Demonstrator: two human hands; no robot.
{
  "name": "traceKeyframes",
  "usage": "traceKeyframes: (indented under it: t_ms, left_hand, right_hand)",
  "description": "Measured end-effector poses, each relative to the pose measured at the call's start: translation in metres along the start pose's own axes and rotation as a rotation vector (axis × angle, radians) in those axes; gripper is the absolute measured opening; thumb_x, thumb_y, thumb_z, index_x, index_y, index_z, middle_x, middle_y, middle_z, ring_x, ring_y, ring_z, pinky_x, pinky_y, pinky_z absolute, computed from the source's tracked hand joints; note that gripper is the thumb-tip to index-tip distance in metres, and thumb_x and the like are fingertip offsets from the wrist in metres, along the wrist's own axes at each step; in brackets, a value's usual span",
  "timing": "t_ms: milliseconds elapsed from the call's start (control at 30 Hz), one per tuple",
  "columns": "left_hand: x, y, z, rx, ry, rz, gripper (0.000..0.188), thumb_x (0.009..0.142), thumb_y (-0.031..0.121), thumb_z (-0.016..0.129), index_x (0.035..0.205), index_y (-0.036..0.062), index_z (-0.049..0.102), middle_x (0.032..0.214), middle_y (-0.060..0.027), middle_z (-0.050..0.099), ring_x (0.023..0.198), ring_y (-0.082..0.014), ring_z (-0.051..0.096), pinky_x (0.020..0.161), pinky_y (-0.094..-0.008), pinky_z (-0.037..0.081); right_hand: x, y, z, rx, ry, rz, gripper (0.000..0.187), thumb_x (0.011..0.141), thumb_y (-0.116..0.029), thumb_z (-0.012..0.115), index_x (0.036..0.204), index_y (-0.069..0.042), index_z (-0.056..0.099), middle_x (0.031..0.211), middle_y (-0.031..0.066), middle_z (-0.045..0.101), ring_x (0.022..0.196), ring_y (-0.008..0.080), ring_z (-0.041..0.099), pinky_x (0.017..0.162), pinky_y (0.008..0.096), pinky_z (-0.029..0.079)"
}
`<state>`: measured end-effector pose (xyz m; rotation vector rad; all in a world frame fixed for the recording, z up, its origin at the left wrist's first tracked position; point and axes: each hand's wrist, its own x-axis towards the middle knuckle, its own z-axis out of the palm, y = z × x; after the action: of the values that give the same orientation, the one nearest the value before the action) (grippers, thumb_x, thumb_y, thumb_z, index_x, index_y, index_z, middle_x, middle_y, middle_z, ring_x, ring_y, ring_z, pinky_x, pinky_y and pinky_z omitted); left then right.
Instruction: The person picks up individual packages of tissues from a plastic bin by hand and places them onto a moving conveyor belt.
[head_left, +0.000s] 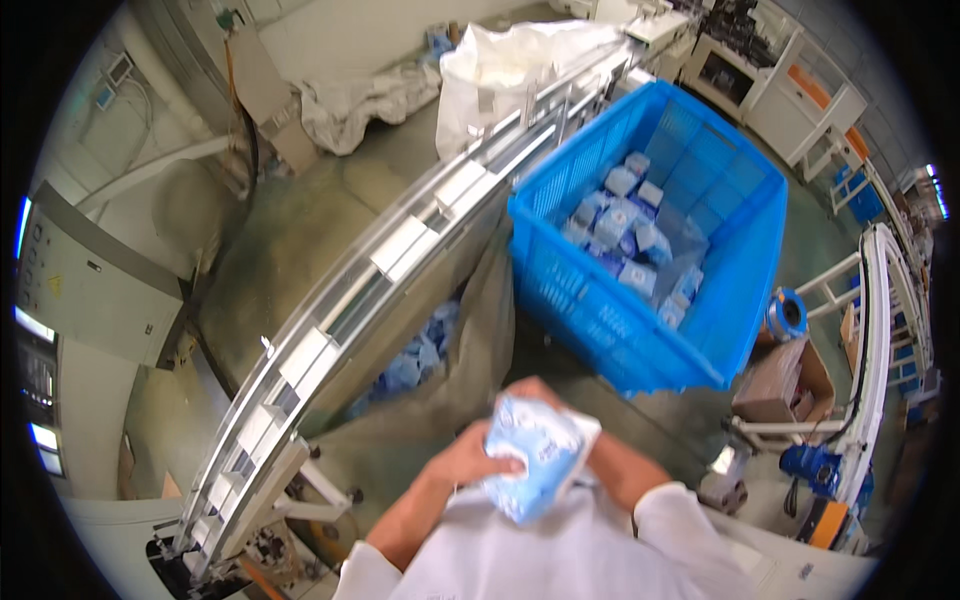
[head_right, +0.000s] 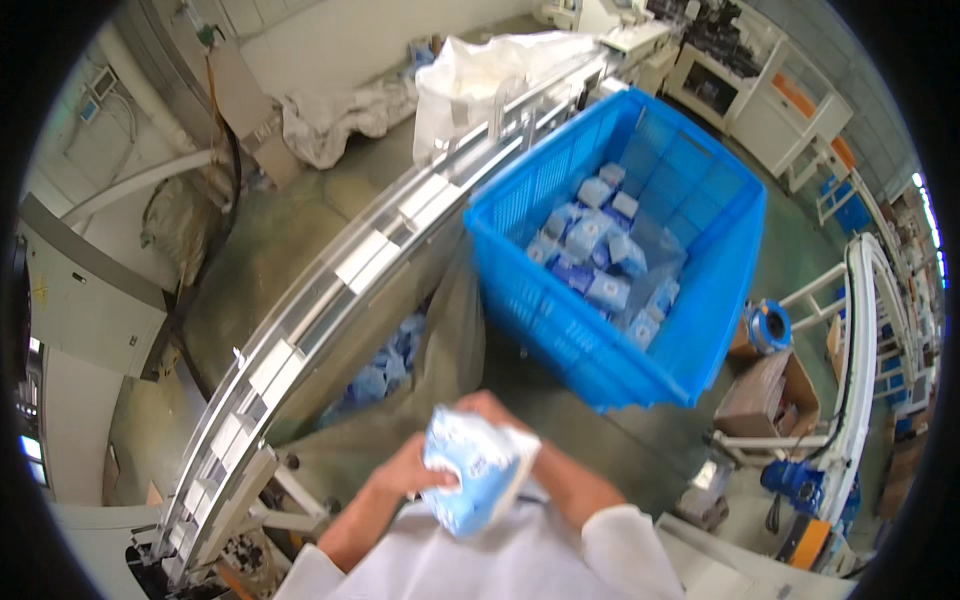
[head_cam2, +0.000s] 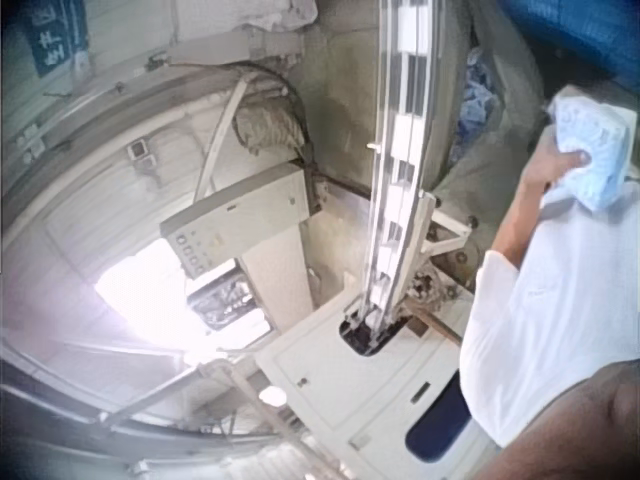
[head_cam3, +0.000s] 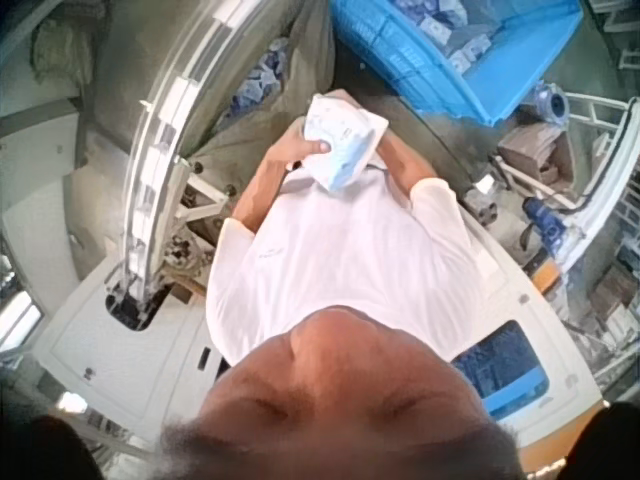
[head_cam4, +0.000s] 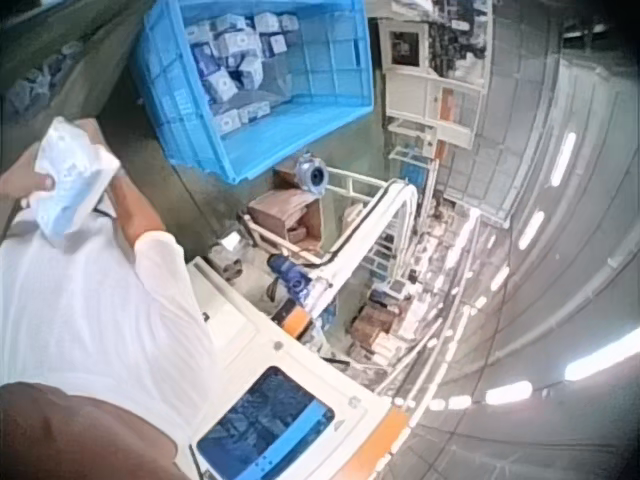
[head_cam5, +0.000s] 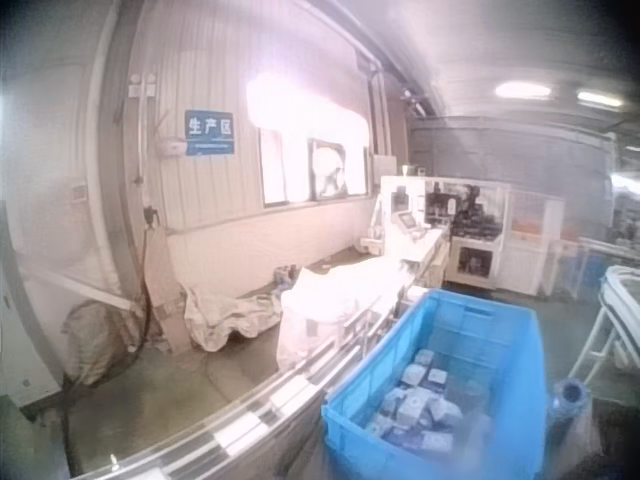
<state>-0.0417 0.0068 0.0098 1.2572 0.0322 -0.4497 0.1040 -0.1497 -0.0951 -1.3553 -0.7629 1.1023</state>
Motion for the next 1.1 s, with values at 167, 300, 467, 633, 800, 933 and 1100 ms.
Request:
traceKeyframes:
  t_ms: [167,300,467,633,800,933,1100]
  left_hand:
    - [0.016,-0.041,0.040,-0.572,0.255,0.069,0.068,0.081,0.038,0.073,0.129,0.0001,0.044,0.115,-0.0076,0.059,0.103,-0.0177,0.059,0.087,-0.0355,0.050]
    - [0.021,-0.064,0.039,-0.601,0.655,0.119,0.048,0.091,0.039,0.061,0.117,0.0007,0.051,0.104,-0.0066,0.061,0.090,-0.0163,0.061,0.078,-0.0344,0.052]
    - [0.016,-0.071,0.042,-0.508,0.795,0.167,0.044,0.093,0.036,0.059,0.118,0.0009,0.051,0.105,-0.0053,0.061,0.091,-0.0155,0.061,0.078,-0.0327,0.051]
    - [0.012,-0.065,0.049,-0.423,0.765,0.254,0.047,0.092,0.038,0.060,0.119,0.0002,0.051,0.106,-0.0055,0.061,0.094,-0.0142,0.059,0.082,-0.0316,0.049]
    - [0.005,-0.093,0.036,-0.336,0.890,0.138,0.046,0.094,0.037,0.057,0.122,0.0002,0.050,0.110,-0.0076,0.059,0.098,-0.0134,0.055,0.085,-0.0303,0.047]
    - [0.025,-0.067,0.042,0.145,1.269,0.292,0.037,0.093,0.012,0.056,0.127,0.0018,0.045,0.111,-0.0085,0.057,0.098,-0.0158,0.055,0.088,-0.0295,0.046]
    - [0.057,-0.069,0.062,-0.654,0.878,0.335,0.024,0.095,0.018,0.054,0.115,0.0059,0.047,0.103,-0.0050,0.054,0.091,-0.0117,0.054,0.080,-0.0269,0.046]
  right_hand:
    - [-0.059,-0.060,0.022,0.862,0.223,0.412,0.030,0.090,-0.025,0.062,0.112,-0.006,0.064,0.107,0.0074,0.064,0.100,0.0151,0.059,0.084,0.0301,0.050]
    - [-0.061,-0.046,-0.031,0.557,0.913,0.115,0.021,0.094,-0.021,0.052,0.099,-0.003,0.062,0.080,0.0034,0.063,0.066,0.0078,0.056,0.058,0.0207,0.046]
    - [-0.081,-0.087,-0.014,0.165,0.692,-0.144,0.025,0.094,-0.012,0.055,0.116,-0.001,0.057,0.099,0.0070,0.064,0.078,0.0111,0.061,0.061,0.0240,0.050]
    - [-0.080,-0.071,0.004,0.580,0.369,0.078,0.037,0.099,-0.029,0.048,0.123,-0.001,0.052,0.109,0.0052,0.060,0.097,0.0120,0.056,0.085,0.0274,0.046]
    - [-0.085,-0.103,0.029,0.257,0.239,-0.055,0.059,0.083,-0.017,0.071,0.131,0.000,0.042,0.115,0.0058,0.057,0.111,0.0128,0.051,0.099,0.0317,0.039]
    - [-0.069,-0.086,0.041,-0.166,0.455,-0.069,0.062,0.072,-0.003,0.071,0.127,-0.001,0.042,0.111,0.0116,0.061,0.099,0.0181,0.062,0.081,0.0301,0.050]
    - [-0.034,-0.058,0.064,-0.408,0.521,-0.304,0.032,0.078,-0.002,0.054,0.109,-0.006,0.056,0.105,0.0139,0.063,0.093,0.0314,0.063,0.079,0.0377,0.050]
